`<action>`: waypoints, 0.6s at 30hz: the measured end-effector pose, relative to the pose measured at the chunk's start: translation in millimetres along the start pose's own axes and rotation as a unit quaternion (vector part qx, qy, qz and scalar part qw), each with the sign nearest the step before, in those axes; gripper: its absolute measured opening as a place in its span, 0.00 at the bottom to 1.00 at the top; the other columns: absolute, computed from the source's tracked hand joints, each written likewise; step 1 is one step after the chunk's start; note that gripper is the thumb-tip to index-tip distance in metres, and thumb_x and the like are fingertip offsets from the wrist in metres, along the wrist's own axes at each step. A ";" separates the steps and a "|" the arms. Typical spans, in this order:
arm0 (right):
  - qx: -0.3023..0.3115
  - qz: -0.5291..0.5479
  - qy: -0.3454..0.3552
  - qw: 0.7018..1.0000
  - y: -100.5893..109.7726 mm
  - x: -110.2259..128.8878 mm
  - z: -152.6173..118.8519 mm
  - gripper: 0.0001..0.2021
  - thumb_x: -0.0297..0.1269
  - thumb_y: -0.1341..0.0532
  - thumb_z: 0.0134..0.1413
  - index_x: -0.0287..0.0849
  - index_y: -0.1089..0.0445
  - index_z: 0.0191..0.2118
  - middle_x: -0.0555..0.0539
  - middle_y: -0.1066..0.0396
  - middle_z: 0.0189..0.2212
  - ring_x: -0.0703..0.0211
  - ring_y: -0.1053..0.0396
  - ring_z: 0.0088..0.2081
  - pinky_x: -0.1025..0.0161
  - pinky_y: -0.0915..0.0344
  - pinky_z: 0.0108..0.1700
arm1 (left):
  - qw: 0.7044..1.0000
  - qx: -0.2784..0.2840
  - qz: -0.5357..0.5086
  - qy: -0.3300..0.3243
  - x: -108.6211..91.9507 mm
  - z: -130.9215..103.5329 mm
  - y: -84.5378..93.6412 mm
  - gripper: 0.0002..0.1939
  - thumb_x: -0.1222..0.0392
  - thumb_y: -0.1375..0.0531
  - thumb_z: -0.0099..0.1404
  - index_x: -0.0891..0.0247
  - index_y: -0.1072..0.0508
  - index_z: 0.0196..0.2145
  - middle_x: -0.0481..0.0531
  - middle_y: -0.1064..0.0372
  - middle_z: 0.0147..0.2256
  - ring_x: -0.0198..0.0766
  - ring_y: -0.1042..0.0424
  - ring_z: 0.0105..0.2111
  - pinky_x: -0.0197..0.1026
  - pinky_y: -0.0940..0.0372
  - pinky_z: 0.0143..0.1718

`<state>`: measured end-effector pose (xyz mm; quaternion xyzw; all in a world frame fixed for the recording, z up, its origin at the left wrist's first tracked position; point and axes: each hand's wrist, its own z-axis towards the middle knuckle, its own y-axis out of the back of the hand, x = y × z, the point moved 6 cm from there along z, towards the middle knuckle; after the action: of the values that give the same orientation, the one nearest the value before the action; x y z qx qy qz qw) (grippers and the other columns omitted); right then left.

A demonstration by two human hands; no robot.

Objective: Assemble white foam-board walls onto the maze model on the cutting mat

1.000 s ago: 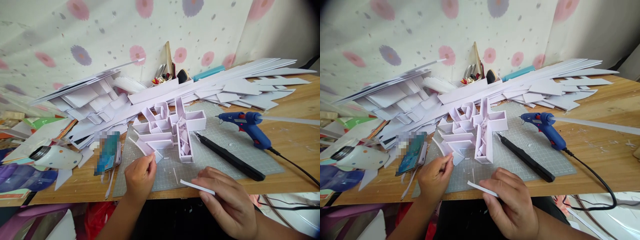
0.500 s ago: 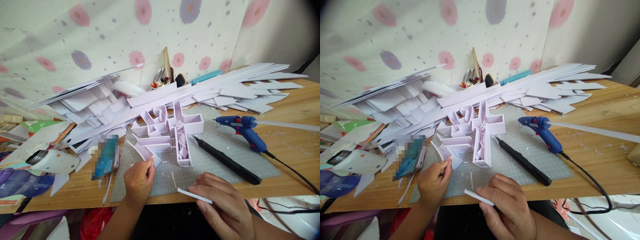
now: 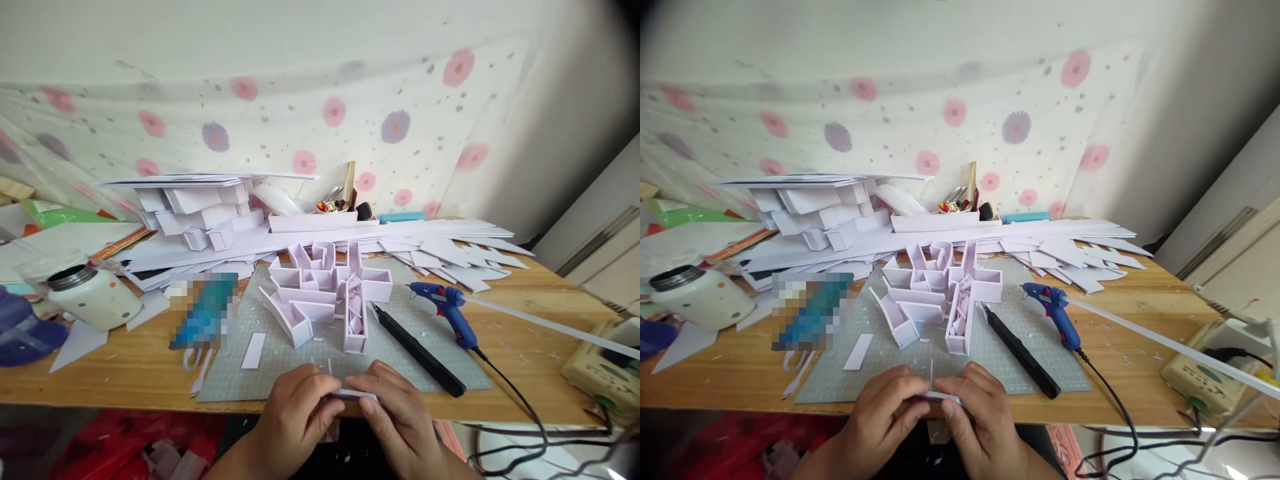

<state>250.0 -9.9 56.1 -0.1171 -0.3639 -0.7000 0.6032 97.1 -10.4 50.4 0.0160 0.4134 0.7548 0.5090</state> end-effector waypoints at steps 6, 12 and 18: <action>0.002 -0.095 0.018 0.995 -3.4 8.5 -5.1 0.13 0.32 0.42 0.61 0.43 0.33 0.52 0.46 0.24 0.32 0.58 0.27 0.34 0.63 0.30 0.39 | 0.991 0.002 -0.069 0.112 9.7 -9.0 3.7 0.09 0.61 0.44 0.67 0.64 0.31 0.29 0.47 0.32 0.22 0.32 0.32 0.22 0.33 0.40 0.27; 0.097 -0.042 -0.003 0.994 -17.9 11.1 4.0 0.14 0.28 0.42 0.59 0.45 0.33 0.50 0.48 0.24 0.32 0.60 0.26 0.32 0.68 0.30 0.34 | 0.919 0.012 -0.243 0.310 31.1 -26.2 7.3 0.11 0.56 0.40 0.62 0.64 0.31 0.25 0.45 0.34 0.18 0.31 0.34 0.18 0.32 0.41 0.21; 0.148 0.003 -0.001 0.989 -31.7 19.2 25.1 0.17 0.25 0.42 0.57 0.47 0.34 0.51 0.48 0.25 0.31 0.61 0.28 0.30 0.68 0.32 0.32 | 0.911 -0.019 -0.255 0.324 42.3 -34.9 25.3 0.15 0.51 0.40 0.61 0.63 0.33 0.23 0.47 0.32 0.16 0.33 0.34 0.17 0.32 0.41 0.19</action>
<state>208.9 -8.0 73.8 -0.0283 -0.4638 -0.6363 0.6158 42.1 -2.1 26.9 -0.3452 0.5315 0.5707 0.5223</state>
